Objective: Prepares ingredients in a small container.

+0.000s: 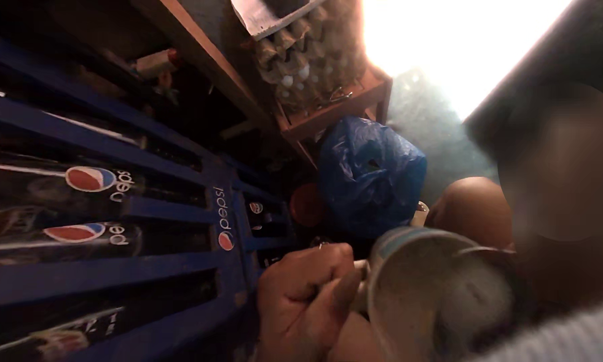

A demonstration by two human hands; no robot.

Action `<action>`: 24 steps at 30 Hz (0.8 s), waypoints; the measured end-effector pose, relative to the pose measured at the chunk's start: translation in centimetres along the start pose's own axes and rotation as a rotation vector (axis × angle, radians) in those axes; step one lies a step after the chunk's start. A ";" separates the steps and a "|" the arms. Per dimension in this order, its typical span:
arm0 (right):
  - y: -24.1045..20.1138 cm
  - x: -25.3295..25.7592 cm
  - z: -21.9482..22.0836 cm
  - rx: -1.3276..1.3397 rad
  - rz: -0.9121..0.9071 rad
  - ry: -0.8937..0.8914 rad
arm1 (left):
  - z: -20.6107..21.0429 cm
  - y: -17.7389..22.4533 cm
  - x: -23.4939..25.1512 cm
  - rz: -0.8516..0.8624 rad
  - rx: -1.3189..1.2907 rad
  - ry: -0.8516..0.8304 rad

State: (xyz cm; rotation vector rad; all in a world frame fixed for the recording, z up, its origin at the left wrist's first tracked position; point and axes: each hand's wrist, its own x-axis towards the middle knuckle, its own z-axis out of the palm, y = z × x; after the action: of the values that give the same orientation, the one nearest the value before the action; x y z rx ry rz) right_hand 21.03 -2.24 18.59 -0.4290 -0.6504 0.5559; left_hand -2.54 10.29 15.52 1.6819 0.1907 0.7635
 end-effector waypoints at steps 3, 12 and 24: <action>1.5 0.1 -1.0 -0.229 -0.162 -0.151 | 0.1 0.0 0.2 -0.004 -0.029 0.095; 2.5 0.0 0.2 -0.527 -0.179 -0.224 | 0.3 0.1 0.4 -0.014 -0.054 0.244; 3.5 0.1 0.5 -0.511 -0.212 -0.261 | 0.3 0.3 0.3 -0.007 -0.039 0.261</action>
State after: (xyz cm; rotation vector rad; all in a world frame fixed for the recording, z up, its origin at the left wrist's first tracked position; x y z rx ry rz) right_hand 19.56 0.59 17.12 -0.7630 -1.0821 0.2381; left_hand -2.16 10.12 15.89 1.5409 0.3614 0.9749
